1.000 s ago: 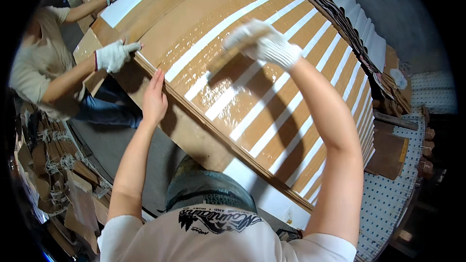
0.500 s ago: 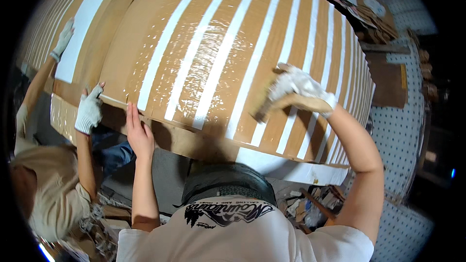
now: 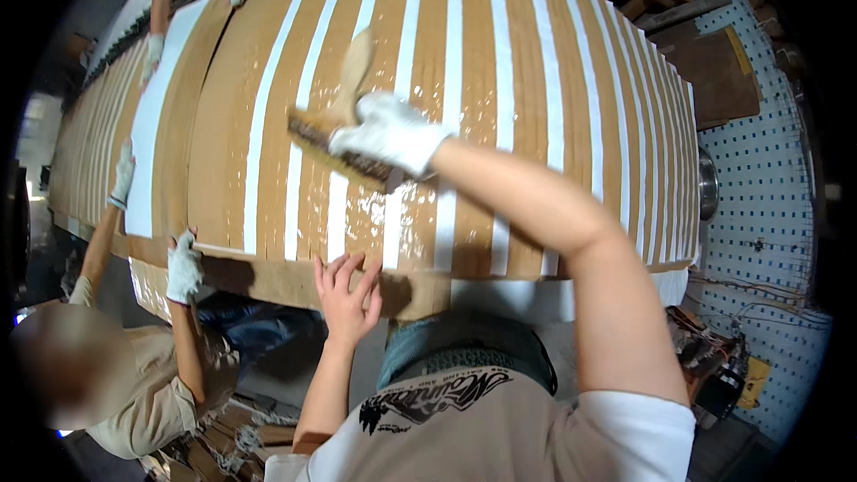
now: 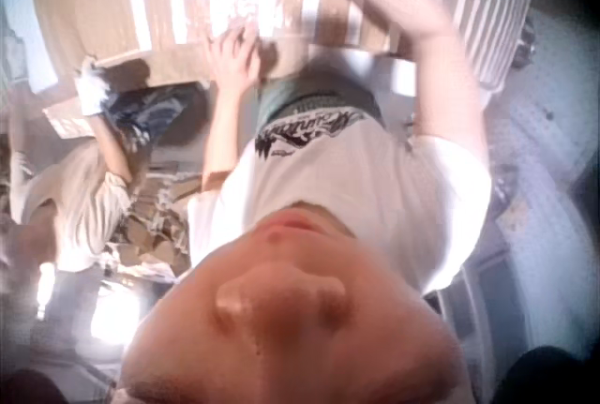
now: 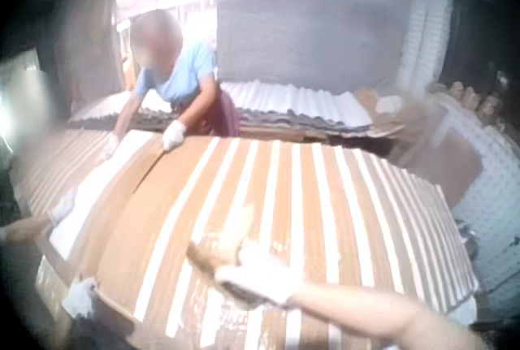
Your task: The person repeatedly dips a brush into a metal bowl and applies a clear liquid to the surface of a large cardboard sheet with white stripes. The person works methodically across the surface, ensuring even coverage.
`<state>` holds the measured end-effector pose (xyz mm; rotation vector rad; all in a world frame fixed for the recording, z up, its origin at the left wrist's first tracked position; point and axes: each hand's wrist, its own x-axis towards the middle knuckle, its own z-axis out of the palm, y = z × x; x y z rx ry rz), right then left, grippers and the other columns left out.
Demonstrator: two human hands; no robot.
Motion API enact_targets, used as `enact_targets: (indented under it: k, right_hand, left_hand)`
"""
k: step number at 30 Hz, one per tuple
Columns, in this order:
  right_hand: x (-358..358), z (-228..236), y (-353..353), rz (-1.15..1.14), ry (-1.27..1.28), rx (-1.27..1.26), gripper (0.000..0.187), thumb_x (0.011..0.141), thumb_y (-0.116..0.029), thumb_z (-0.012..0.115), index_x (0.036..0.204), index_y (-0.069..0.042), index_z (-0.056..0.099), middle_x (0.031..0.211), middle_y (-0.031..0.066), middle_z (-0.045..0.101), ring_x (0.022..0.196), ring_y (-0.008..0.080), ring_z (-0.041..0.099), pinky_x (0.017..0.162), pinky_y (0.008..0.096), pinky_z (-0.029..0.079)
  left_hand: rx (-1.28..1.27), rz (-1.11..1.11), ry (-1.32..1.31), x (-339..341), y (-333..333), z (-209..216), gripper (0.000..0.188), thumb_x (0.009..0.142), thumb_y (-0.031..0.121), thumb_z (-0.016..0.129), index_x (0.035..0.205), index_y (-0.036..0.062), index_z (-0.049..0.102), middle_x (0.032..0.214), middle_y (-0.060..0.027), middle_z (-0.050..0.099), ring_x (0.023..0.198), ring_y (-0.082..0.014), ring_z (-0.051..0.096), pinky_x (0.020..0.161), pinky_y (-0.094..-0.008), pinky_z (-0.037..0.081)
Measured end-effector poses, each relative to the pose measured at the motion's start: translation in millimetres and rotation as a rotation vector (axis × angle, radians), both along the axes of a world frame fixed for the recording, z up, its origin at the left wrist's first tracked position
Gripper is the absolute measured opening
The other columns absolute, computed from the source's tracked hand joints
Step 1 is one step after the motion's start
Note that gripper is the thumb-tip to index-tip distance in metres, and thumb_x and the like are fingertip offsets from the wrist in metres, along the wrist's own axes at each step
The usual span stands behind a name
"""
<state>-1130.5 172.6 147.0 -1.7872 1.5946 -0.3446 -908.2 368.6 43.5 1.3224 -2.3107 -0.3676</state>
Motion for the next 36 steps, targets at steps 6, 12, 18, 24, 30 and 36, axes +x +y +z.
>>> enact_targets:
  k: [6, 12, 18, 24, 30, 36]
  right_hand:
    - [-100, -17, -34, -0.386, -0.272, 0.023, 0.053, 0.08, -0.041, 0.073, 0.109, 0.002, 0.064, 0.093, 0.0143, 0.068, 0.085, 0.0218, 0.068, 0.078, 0.0341, 0.055]
    - [-247, -14, -86, -0.553, 0.359, -0.473, 0.039, 0.082, -0.04, 0.065, 0.097, -0.004, 0.069, 0.08, 0.0167, 0.069, 0.077, 0.0257, 0.07, 0.066, 0.0372, 0.057]
    - [-72, 3, -122, -0.106, -0.133, -0.059, 0.087, 0.078, -0.084, 0.049, 0.096, -0.001, 0.068, 0.087, 0.0167, 0.069, 0.086, 0.0276, 0.069, 0.084, 0.0398, 0.054]
    - [-70, -18, -200, -0.011, -0.24, -0.035, 0.05, 0.083, -0.046, 0.063, 0.101, 0.0, 0.065, 0.095, 0.0154, 0.068, 0.084, 0.0218, 0.066, 0.079, 0.0337, 0.054]
    - [-256, -57, -273, -0.738, -0.212, -0.291, 0.053, 0.079, -0.05, 0.067, 0.105, -0.004, 0.07, 0.102, 0.0176, 0.072, 0.093, 0.031, 0.07, 0.08, 0.0388, 0.055]
    - [-350, -36, -239, -1.004, 0.209, -0.491, 0.05, 0.084, -0.049, 0.059, 0.1, -0.002, 0.07, 0.104, 0.0233, 0.069, 0.098, 0.0396, 0.066, 0.08, 0.0478, 0.052]
  left_hand:
    - [0.062, -0.031, -0.105, 7, 4, 3, 0.061, 0.069, 0.012, 0.063, 0.129, 0.0212, 0.063, 0.127, -0.0066, 0.057, 0.121, -0.0324, 0.049, 0.114, -0.0655, 0.021]
    - [0.097, -0.066, -0.115, -6, 1, 7, 0.061, 0.068, 0.011, 0.062, 0.128, 0.0201, 0.063, 0.125, -0.0099, 0.057, 0.121, -0.0364, 0.048, 0.114, -0.0665, 0.02]
    - [0.191, -0.071, -0.183, -5, -6, 14, 0.062, 0.066, 0.014, 0.062, 0.129, 0.0204, 0.063, 0.123, -0.0104, 0.058, 0.119, -0.0357, 0.05, 0.114, -0.0667, 0.02]
    - [0.261, -0.086, -0.272, -4, -11, 28, 0.067, 0.064, 0.013, 0.062, 0.13, 0.0252, 0.063, 0.123, -0.0076, 0.057, 0.119, -0.0329, 0.051, 0.113, -0.0684, 0.022]
    - [0.281, -0.067, -0.279, 2, -3, 18, 0.064, 0.063, 0.018, 0.064, 0.126, 0.0259, 0.066, 0.119, -0.007, 0.059, 0.117, -0.0319, 0.051, 0.113, -0.0687, 0.022]
    - [0.272, -0.103, -0.265, 1, -4, 15, 0.063, 0.064, 0.019, 0.064, 0.127, 0.0252, 0.065, 0.122, -0.0091, 0.056, 0.117, -0.0348, 0.05, 0.112, -0.0684, 0.023]
